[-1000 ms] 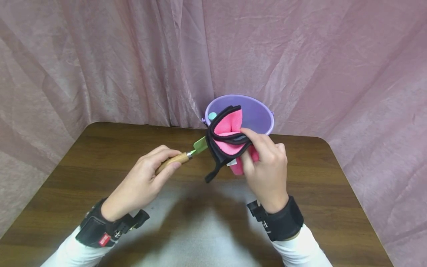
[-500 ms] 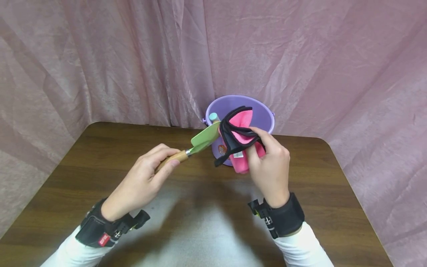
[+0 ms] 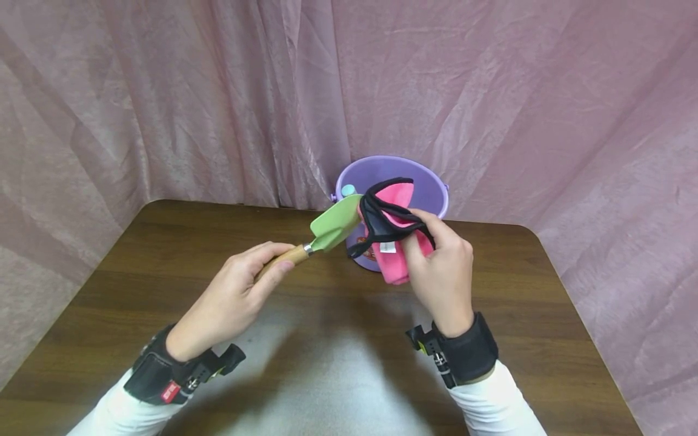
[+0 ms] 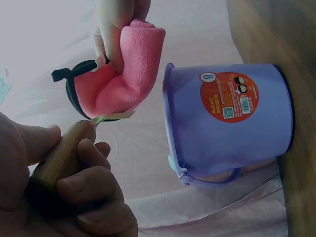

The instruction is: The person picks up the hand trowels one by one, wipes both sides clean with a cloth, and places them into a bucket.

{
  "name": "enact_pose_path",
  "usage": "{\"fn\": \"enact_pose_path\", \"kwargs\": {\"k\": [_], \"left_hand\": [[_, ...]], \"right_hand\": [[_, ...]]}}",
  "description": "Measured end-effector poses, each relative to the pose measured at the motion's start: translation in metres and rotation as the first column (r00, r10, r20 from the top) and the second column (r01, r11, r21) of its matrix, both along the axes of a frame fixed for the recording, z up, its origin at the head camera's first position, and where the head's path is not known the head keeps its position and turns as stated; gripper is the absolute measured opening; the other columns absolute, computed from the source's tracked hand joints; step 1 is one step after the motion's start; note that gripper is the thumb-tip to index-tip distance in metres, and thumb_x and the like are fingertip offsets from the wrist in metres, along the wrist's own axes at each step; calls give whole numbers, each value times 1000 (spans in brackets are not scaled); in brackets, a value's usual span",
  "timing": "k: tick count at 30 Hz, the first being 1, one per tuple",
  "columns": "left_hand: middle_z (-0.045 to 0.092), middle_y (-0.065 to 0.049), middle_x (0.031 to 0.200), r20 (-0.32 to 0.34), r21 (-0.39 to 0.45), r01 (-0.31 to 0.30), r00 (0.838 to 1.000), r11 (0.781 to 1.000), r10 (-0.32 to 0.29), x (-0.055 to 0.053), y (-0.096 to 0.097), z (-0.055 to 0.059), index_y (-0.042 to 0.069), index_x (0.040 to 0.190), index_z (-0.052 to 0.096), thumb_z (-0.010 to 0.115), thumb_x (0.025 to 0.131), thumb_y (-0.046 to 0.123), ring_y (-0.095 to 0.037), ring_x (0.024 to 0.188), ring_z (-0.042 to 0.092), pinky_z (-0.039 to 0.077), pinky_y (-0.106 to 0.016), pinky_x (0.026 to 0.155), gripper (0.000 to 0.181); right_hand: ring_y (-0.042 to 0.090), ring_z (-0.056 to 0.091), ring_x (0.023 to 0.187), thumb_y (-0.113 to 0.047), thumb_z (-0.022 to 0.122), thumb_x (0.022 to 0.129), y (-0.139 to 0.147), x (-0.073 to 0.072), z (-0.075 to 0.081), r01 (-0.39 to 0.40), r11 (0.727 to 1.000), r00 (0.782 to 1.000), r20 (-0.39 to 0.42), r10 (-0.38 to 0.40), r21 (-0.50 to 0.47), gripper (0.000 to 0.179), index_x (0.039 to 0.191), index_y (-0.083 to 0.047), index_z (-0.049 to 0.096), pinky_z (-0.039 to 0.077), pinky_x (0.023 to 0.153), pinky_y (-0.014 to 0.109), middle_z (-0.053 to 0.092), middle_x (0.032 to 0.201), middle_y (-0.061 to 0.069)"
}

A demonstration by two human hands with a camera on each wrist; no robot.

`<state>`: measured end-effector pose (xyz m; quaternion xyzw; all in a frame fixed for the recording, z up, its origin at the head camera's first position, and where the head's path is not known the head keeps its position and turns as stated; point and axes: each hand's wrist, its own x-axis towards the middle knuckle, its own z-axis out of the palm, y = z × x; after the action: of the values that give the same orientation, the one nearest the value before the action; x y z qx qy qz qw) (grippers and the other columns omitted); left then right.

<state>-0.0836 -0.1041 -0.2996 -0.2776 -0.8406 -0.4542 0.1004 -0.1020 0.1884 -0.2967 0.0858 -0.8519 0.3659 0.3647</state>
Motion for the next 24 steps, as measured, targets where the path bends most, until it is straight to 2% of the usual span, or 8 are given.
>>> {"fn": "enact_pose_path", "kwargs": {"k": [4, 7, 11, 15, 18, 24], "left_hand": [[59, 9, 99, 25, 8, 22, 999, 1000, -22, 0, 1, 0, 15, 121, 65, 49, 105, 36, -9, 84, 54, 47, -29, 72, 31], [59, 9, 100, 44, 5, 36, 998, 999, -36, 0, 1, 0, 16, 121, 64, 50, 104, 36, -9, 84, 54, 47, -29, 73, 30], [56, 8, 93, 60, -7, 46, 997, 999, -46, 1, 1, 0, 17, 121, 63, 54, 103, 36, -10, 77, 52, 46, -28, 66, 28], [54, 7, 90, 57, -7, 58, 997, 998, -58, 1, 2, -2, 17, 121, 61, 58, 101, 33, -10, 74, 51, 45, -28, 64, 26], [55, 7, 90, 50, -1, 61, 997, 998, -61, 1, 2, -3, 17, 120, 61, 60, 100, 31, -10, 74, 51, 45, -27, 63, 25], [56, 6, 88, 33, 2, 59, 998, 998, -59, 1, 2, -3, 16, 120, 60, 62, 99, 29, -10, 71, 51, 44, -27, 61, 24]], "right_hand": [[21, 69, 92, -9, 71, 90, -2, 1, 0, -18, 1000, 999, -51, 18, 15, 27, 117, -7, 73, 46, 83, 15, 73, 107, 6], [22, 69, 95, -9, 72, 89, -5, 2, 1, -17, 999, 995, -95, 22, 46, 27, 115, -7, 74, 47, 84, 19, 73, 106, 7], [21, 68, 88, -8, 70, 88, -8, 3, 2, -9, 995, 988, -155, 24, 95, 27, 114, -9, 75, 46, 74, 31, 73, 99, 7], [20, 63, 76, -9, 68, 88, -12, 7, 3, -7, 989, 979, -203, 37, 148, 27, 114, -11, 75, 32, 61, 38, 71, 92, 7], [19, 60, 73, -9, 66, 88, -14, 9, 4, -10, 982, 972, -229, 55, 191, 28, 115, -12, 75, 27, 60, 37, 70, 90, 7], [22, 61, 70, -4, 61, 85, -21, 13, 5, -15, 964, 946, -309, 101, 267, 33, 114, -11, 75, 26, 61, 40, 70, 90, 8]]}}
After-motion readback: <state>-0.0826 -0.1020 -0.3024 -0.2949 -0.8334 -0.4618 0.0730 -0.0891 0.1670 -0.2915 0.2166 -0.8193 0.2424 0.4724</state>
